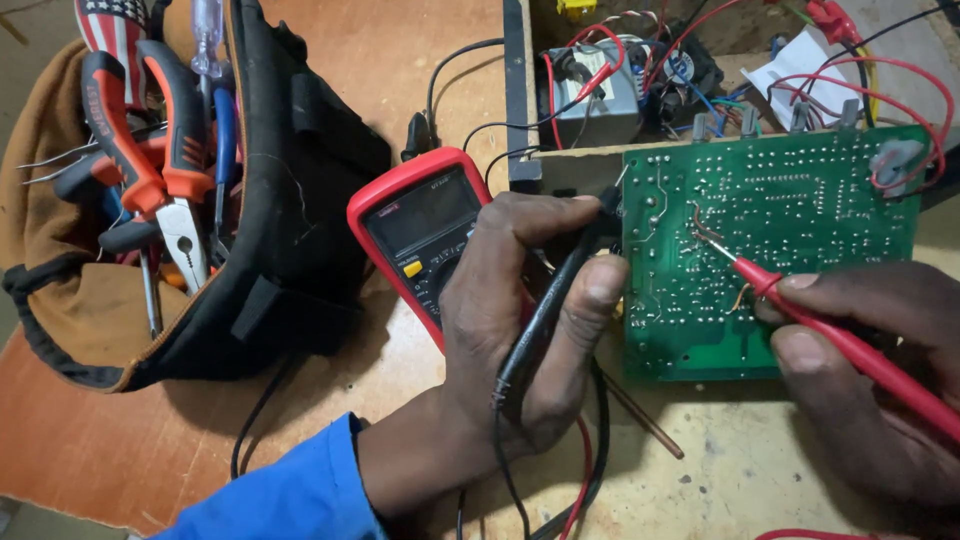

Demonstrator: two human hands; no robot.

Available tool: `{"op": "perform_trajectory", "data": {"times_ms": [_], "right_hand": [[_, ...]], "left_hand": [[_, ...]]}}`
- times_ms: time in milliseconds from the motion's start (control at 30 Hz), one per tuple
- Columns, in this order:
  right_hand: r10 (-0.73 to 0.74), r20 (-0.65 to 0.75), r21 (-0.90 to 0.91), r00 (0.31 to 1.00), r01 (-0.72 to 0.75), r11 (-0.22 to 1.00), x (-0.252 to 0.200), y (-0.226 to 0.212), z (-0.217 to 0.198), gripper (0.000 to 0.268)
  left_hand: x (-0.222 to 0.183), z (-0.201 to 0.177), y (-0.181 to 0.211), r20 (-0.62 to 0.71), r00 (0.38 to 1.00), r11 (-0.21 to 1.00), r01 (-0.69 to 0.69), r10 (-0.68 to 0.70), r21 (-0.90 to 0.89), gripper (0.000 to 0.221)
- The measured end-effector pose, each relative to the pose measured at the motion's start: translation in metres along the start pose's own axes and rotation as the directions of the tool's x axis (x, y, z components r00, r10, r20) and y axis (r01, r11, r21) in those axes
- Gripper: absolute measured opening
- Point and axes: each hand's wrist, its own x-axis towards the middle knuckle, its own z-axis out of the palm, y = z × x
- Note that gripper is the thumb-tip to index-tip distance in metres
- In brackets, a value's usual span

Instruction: Using a digital multimeter to test various points on a printed circuit board for diagnostic purposes.

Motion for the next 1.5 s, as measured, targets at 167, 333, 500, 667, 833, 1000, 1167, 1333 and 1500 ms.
{"op": "perform_trajectory", "data": {"times_ms": [167,333,500,667,833,1000,1167,1333,1500], "right_hand": [[-0.016,0.075,-0.047,0.997,0.020,0.999,0.002,0.010,-0.008,0.036],[0.040,0.060,-0.001,0.997,-0.040,0.999,0.000,0.006,-0.006,0.035],[0.030,0.064,-0.018,0.997,-0.029,0.999,-0.001,0.005,-0.006,0.031],[-0.086,0.094,-0.009,0.992,0.087,0.996,0.002,0.017,-0.005,0.033],[-0.110,0.134,-0.107,0.985,0.125,0.986,0.003,0.013,-0.005,0.033],[-0.286,0.211,-0.125,0.935,0.316,0.941,0.022,0.001,-0.010,0.035],[-0.246,0.187,-0.126,0.951,0.272,0.954,0.026,-0.017,-0.007,0.030],[-0.320,0.168,-0.138,0.932,0.344,0.929,0.024,-0.018,-0.004,0.024],[-0.293,0.253,-0.118,0.922,0.330,0.937,0.026,-0.006,-0.007,0.028]], "left_hand": [[-0.001,0.001,0.001,-0.016,1.000,0.999,0.009,-0.009,-0.046,0.038],[-0.003,-0.003,0.000,0.001,1.000,0.999,0.010,-0.010,-0.044,0.046],[-0.001,-0.004,0.000,0.024,0.999,0.998,-0.029,0.031,-0.056,0.049],[0.001,-0.004,0.000,0.040,0.995,0.995,-0.085,0.087,-0.061,0.045],[0.003,-0.004,0.004,0.077,0.990,0.993,-0.115,0.117,-0.030,0.044],[0.004,-0.004,0.006,0.075,0.989,0.991,-0.122,0.125,-0.046,0.045],[0.003,-0.003,0.005,0.055,0.990,0.990,-0.126,0.130,-0.060,0.046],[0.000,-0.005,0.002,0.016,0.996,0.993,-0.082,0.084,-0.087,0.047],[0.001,-0.004,0.002,0.022,0.996,0.993,-0.089,0.091,-0.071,0.047]]}}
